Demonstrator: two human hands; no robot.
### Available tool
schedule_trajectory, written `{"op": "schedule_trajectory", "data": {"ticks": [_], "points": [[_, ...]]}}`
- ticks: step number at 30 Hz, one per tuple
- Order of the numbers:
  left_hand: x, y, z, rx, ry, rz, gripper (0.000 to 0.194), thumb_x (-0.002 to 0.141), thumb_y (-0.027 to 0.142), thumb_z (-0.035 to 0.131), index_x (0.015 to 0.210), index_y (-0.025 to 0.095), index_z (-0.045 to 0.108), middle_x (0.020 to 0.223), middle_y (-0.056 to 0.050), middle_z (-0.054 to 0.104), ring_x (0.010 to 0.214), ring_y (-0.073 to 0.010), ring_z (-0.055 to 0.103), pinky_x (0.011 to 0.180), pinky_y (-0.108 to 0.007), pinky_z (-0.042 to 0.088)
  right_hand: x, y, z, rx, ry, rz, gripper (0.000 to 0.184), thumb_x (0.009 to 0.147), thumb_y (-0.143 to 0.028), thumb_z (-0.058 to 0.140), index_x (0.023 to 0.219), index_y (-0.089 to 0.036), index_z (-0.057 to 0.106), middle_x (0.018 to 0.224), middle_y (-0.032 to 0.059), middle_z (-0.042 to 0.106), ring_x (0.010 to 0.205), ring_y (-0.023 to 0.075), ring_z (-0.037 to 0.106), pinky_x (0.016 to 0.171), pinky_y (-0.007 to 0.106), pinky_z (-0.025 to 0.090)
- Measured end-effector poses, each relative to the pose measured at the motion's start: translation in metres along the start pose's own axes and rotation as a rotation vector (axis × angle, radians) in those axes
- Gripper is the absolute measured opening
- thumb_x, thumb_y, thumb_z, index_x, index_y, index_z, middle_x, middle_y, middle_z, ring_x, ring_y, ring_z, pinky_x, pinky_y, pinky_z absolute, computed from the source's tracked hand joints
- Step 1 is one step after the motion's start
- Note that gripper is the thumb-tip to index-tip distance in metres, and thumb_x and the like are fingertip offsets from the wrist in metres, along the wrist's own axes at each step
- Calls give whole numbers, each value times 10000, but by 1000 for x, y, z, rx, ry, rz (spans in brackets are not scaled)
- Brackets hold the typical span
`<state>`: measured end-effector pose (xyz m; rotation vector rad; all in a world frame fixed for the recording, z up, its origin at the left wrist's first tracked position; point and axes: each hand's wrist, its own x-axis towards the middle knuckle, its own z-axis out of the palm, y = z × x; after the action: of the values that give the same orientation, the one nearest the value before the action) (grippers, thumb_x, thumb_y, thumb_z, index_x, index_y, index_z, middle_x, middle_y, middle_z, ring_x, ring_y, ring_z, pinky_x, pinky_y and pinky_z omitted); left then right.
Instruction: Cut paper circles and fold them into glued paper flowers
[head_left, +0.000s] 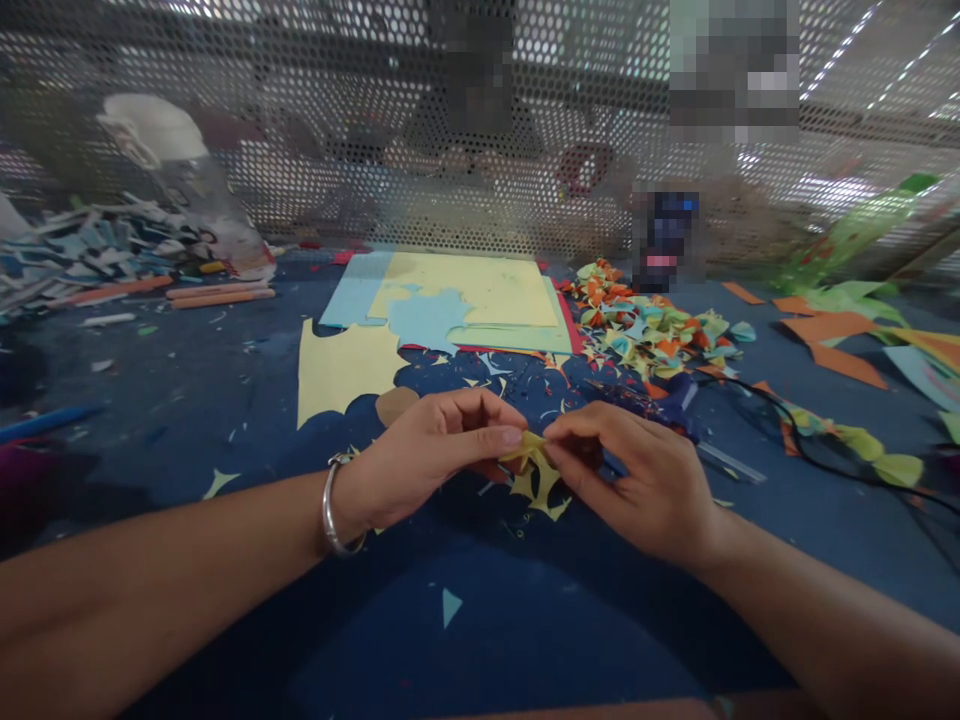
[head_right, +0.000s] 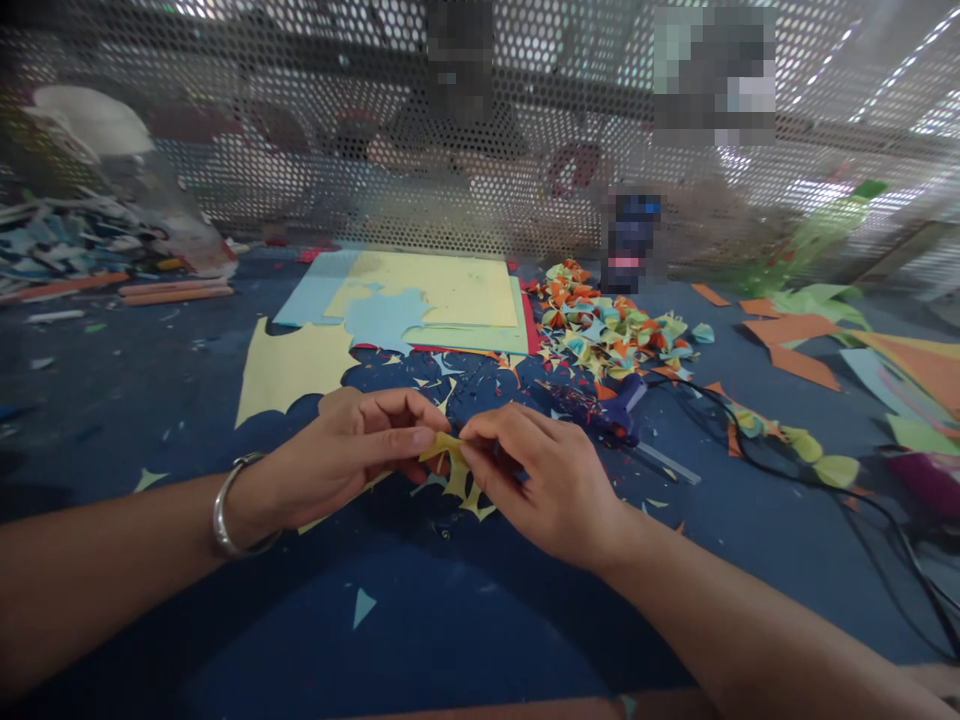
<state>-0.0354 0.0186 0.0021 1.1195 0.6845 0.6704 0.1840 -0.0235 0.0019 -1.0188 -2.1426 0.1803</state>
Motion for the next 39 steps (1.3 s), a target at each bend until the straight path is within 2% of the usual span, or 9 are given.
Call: {"op": "schedule_trajectory", "data": {"ticks": [5,13,23,27,30,32,34,37,39], "points": [[1,-4,-1,47,32,59,204,843,293,770,957,146,686,835,-1,672,752,-97,631,694,-228,501,2,-1,0,6,-15,5,82,928,-121,606,973,-185,630,829,-4,696,633,75,615,593,189,484],[0,-5,-1,46,57,38,186,865,306,750,904,142,670,776,10,667,730,-80,630,650,-188,496,-1,-1,1,-26,3,10,115,932,-125,615,1014,-206,623,810,-35,667,636,60,608,608,167,469],[2,-2,-2,246,172,106,261,851,272,749,1028,165,591,785,31,666,691,-70,653,617,-172,534,2,-1,-2,-60,-8,-19,92,933,-124,602,1007,-170,630,874,6,704,675,74,631,639,174,489],[1,2,-2,298,203,129,225,848,254,739,949,167,557,762,33,659,663,-73,660,584,-170,533,4,4,-22,-222,-73,-14,91,947,-170,590,1020,-172,643,911,32,732,709,112,672,674,220,512],[-1,4,-2,296,203,113,198,852,237,730,895,163,552,738,36,649,612,-52,629,544,-148,505,0,23,-52,-412,-233,41,165,965,-238,525,1020,-178,668,945,65,753,728,168,707,677,287,533],[-1,5,-1,284,210,89,181,857,226,720,895,163,555,727,37,649,587,-43,610,516,-136,481,-8,43,-74,-549,-362,171,238,973,-276,479,1050,-202,692,970,70,764,767,211,725,703,343,549],[0,6,0,275,220,76,166,858,212,715,904,164,562,730,36,653,584,-41,606,503,-131,468,-17,65,-93,-704,-416,321,296,954,-297,448,1076,-209,704,1035,94,765,850,279,736,694,407,558],[1,5,0,276,216,81,150,858,201,712,899,163,573,734,34,654,594,-40,610,512,-128,470,-28,90,-107,-778,-441,330,394,925,-247,412,1204,-174,680,1199,147,713,1101,325,675,932,493,525],[2,5,0,279,202,81,142,862,203,709,895,160,577,730,33,654,596,-38,611,525,-128,477,-30,99,-108,-782,-471,286,422,907,-218,420,1240,-161,672,1204,161,688,1132,333,639,988,505,490]]}}
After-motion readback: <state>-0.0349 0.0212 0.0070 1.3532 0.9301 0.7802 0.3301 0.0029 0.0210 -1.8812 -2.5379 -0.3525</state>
